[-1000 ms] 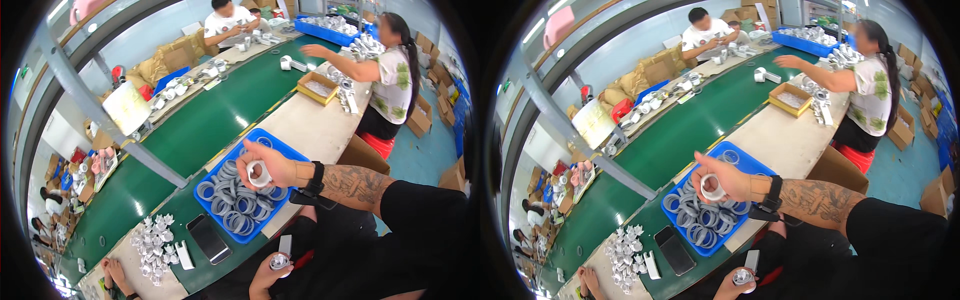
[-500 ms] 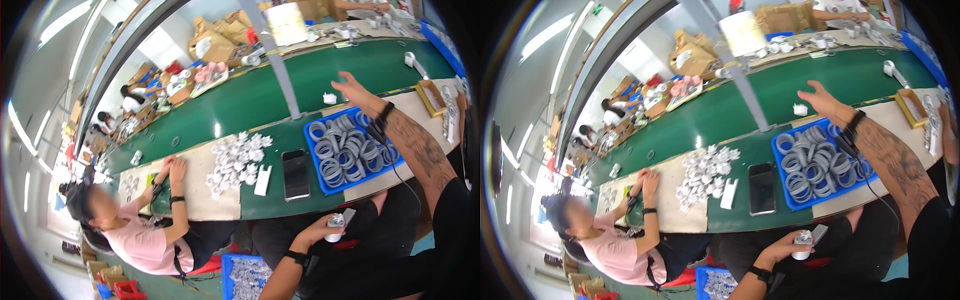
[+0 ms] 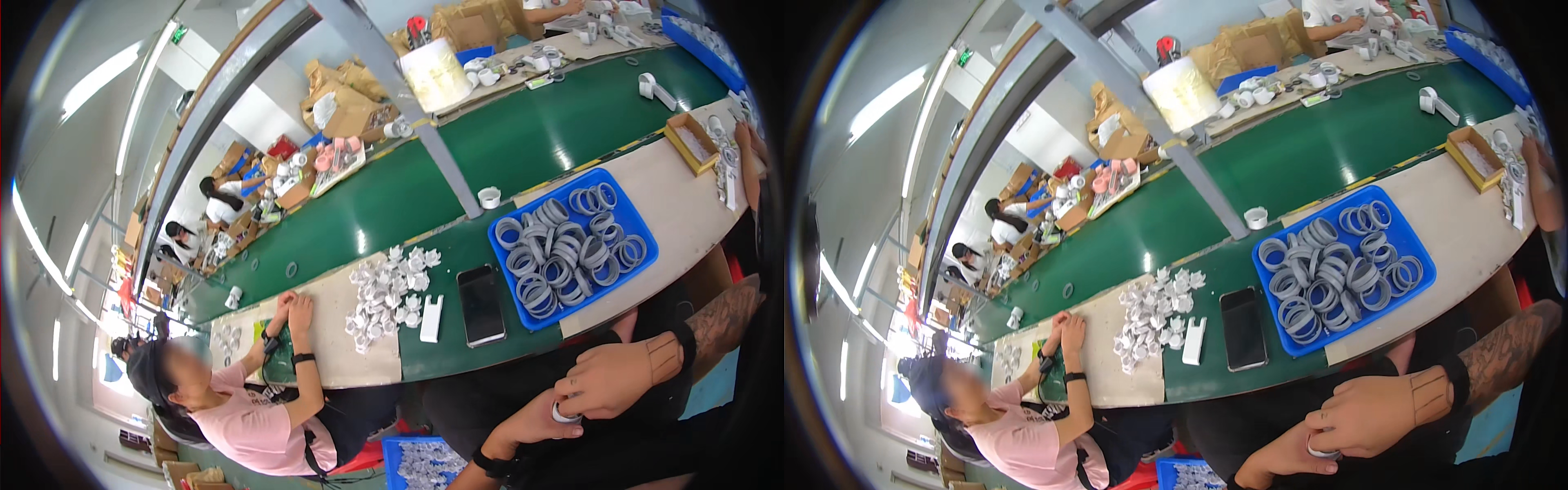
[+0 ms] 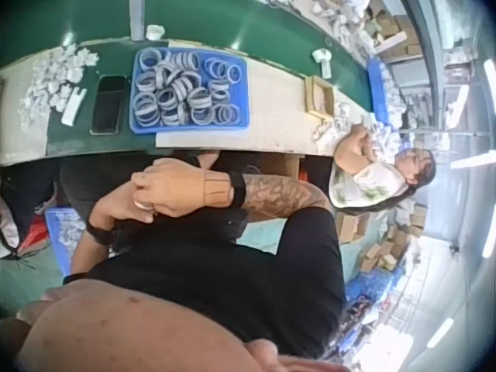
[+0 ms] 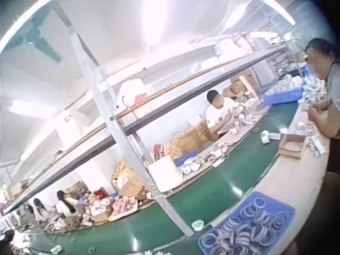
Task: The recorder is assembling small plastic and rubber components onto a cylindrical housing at an industrial assembly line.
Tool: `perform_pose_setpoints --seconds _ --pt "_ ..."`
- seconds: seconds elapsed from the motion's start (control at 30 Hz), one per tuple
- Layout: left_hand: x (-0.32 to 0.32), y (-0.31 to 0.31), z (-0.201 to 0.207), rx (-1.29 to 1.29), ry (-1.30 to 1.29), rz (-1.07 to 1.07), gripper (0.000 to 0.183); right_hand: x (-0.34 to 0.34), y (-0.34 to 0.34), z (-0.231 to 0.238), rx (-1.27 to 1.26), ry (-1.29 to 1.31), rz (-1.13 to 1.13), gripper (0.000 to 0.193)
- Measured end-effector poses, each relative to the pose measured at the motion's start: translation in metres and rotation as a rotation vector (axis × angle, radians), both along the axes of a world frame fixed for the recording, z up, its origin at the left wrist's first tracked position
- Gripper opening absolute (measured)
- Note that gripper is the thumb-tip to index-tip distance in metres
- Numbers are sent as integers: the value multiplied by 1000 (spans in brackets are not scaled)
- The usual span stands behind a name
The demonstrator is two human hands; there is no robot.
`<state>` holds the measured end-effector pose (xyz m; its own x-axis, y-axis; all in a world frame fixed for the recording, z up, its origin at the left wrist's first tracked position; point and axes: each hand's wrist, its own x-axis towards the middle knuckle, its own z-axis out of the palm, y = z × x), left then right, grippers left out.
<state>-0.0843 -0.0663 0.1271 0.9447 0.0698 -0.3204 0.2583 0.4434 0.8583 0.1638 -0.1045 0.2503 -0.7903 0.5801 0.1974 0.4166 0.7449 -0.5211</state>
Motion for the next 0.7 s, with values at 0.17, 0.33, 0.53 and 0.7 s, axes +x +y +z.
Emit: perform_pose_setpoints --seconds 0.17,0.33,0.53,0.7 --pt "5 0 35 246 -225 148 51 -5 -1 21 104 -94 43 29" --pt "-5 0 69 263 -179 161 46 -15 -1 27 158 -11 54 31" --pt "-21 -18 122 271 38 301 48 -22 0 32 265 -2 133 27" --pt "-25 -28 140 330 71 173 50 -28 -8 44 79 -2 265 26"
